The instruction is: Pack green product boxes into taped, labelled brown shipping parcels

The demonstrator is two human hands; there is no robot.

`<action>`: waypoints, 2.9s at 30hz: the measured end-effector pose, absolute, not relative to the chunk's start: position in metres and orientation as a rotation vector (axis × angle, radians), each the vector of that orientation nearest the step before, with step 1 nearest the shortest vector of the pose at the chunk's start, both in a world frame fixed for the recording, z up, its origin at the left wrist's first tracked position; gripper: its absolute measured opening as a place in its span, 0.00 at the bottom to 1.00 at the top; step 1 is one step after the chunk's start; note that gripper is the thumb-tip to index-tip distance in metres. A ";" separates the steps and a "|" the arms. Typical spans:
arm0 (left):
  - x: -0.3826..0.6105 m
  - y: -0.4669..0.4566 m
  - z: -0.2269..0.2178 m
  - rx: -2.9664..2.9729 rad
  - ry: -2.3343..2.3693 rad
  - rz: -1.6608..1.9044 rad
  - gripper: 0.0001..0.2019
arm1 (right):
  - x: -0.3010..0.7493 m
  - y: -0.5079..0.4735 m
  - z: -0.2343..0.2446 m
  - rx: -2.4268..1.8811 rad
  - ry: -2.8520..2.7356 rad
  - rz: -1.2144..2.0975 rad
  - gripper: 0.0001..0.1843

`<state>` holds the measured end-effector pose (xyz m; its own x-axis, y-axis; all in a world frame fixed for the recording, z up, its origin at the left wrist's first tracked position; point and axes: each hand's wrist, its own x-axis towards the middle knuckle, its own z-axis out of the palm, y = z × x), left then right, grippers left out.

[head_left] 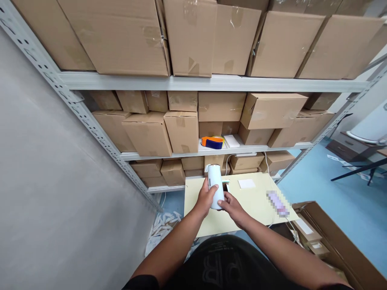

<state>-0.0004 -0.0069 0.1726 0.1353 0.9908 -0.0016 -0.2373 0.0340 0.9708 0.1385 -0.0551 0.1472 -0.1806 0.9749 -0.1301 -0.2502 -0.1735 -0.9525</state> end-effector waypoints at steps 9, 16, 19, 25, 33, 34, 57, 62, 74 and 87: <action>0.002 -0.002 0.170 1.166 0.930 1.184 0.27 | 0.143 -0.058 0.146 -1.018 -0.957 1.590 0.31; 0.003 -0.007 0.155 1.233 1.096 1.170 0.33 | 0.145 -0.050 0.113 -1.199 -1.211 1.185 0.37; 0.002 0.001 0.151 1.175 1.117 1.140 0.38 | 0.152 -0.048 0.106 -1.267 -1.307 1.195 0.40; -0.001 0.011 0.149 1.155 1.083 1.095 0.42 | 0.178 -0.025 0.149 -1.445 -1.187 0.983 0.30; 0.019 -0.006 0.142 1.189 0.847 1.086 0.41 | 0.170 0.008 0.206 -1.481 -1.295 0.852 0.40; 0.021 -0.008 0.141 1.194 0.863 1.088 0.43 | 0.168 0.010 0.207 -1.487 -1.296 0.858 0.38; 0.046 0.070 0.042 1.315 1.576 0.629 0.15 | 0.290 0.034 0.164 -1.512 -0.902 0.822 0.32; 0.050 0.072 0.023 1.101 1.507 0.606 0.11 | 0.266 0.040 0.141 -1.412 -0.829 1.107 0.32; 0.053 0.062 0.017 0.826 1.377 0.705 0.14 | 0.267 0.046 0.094 -1.525 -1.153 0.854 0.37; 0.056 0.056 0.019 0.854 1.380 0.744 0.13 | 0.244 0.046 0.065 -1.645 -1.937 0.372 0.26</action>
<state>0.0558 0.0556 0.0191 0.0650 0.8557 -0.5133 0.0412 0.5117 0.8582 0.2438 0.0460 0.0651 -0.0850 0.9675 0.2382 0.8104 0.2062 -0.5484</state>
